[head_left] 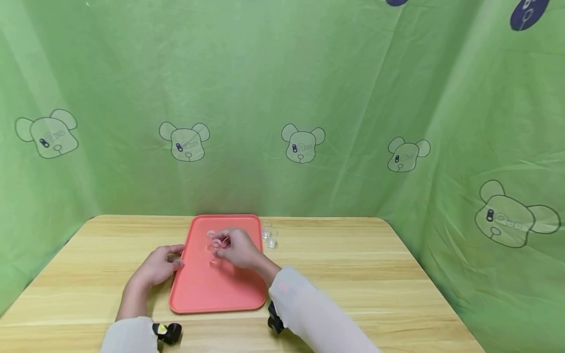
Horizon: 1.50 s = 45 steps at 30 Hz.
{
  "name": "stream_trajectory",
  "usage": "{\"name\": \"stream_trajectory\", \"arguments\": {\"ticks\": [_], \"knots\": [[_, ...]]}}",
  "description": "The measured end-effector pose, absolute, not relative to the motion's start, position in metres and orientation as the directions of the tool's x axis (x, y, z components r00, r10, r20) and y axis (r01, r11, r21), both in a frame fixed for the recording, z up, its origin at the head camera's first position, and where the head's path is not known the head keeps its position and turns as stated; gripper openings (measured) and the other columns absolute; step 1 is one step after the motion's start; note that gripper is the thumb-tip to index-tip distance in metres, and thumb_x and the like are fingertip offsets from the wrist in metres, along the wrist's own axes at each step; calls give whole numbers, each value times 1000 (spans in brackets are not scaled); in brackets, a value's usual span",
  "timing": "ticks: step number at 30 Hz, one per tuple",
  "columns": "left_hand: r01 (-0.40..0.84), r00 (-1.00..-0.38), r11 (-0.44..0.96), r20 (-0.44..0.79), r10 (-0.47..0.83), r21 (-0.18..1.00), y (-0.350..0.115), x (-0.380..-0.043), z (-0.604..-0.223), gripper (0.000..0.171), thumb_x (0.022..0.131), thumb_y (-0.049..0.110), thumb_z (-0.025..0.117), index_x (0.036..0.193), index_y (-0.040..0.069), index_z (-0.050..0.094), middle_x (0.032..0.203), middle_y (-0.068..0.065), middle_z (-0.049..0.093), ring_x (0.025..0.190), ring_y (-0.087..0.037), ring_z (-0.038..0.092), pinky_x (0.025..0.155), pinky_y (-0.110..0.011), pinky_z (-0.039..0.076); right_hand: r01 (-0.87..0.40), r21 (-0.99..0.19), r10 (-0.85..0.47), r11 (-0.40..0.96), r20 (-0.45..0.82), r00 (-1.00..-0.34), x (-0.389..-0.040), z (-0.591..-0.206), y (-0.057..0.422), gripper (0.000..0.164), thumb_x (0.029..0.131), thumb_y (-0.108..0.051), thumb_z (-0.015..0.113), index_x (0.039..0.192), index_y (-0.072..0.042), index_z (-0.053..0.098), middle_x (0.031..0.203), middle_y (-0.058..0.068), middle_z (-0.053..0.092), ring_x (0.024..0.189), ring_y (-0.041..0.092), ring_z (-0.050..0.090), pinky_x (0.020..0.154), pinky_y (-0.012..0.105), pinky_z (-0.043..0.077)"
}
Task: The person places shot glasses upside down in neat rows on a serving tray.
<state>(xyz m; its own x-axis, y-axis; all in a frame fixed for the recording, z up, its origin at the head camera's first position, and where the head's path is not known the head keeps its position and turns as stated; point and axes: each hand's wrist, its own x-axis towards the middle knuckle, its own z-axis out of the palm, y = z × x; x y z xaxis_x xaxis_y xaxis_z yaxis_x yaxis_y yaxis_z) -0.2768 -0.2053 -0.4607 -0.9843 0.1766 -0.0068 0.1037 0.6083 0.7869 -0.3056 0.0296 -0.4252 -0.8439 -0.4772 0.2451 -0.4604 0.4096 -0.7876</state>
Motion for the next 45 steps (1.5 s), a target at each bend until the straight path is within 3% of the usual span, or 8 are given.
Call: {"name": "stream_trajectory", "arguments": {"ticks": [9, 22, 30, 45], "knots": [[118, -984, 619, 7, 178, 777, -205, -278, -460, 45, 90, 1, 56, 134, -7, 48, 122, -25, 58, 107, -34, 59, 87, -43, 51, -497, -782, -464, 377, 305, -832, -305, -432, 17, 31, 79, 7, 69, 109, 2, 68, 81, 3, 64, 69, 4, 56, 62, 15, 50], [119, -983, 621, 6, 182, 774, -204, -277, -458, 45, 91, 2, 55, 134, -8, 48, 123, -26, 58, 106, -33, 59, 86, -42, 51, -464, -792, -443, 397, 277, -853, -301, -440, 11, 30, 78, 11, 68, 108, 4, 67, 84, 9, 59, 72, 7, 54, 62, 15, 49], [118, -984, 624, 5, 180, 772, -203, -278, -458, 45, 91, 3, 56, 134, -7, 48, 126, -26, 55, 109, -35, 58, 89, -45, 50, -447, -811, -439, 377, 269, -857, -305, -448, 13, 33, 78, 12, 68, 110, 7, 66, 85, 6, 60, 70, 4, 53, 61, 15, 50], [104, -986, 632, -5, 169, 768, -205, -275, -460, 45, 91, 3, 56, 134, -6, 49, 125, -26, 56, 109, -35, 58, 90, -46, 49, -435, -806, -444, 401, 244, -862, -305, -448, 12, 37, 77, 11, 69, 113, 5, 65, 87, 7, 61, 76, 11, 58, 64, 15, 51]]}}
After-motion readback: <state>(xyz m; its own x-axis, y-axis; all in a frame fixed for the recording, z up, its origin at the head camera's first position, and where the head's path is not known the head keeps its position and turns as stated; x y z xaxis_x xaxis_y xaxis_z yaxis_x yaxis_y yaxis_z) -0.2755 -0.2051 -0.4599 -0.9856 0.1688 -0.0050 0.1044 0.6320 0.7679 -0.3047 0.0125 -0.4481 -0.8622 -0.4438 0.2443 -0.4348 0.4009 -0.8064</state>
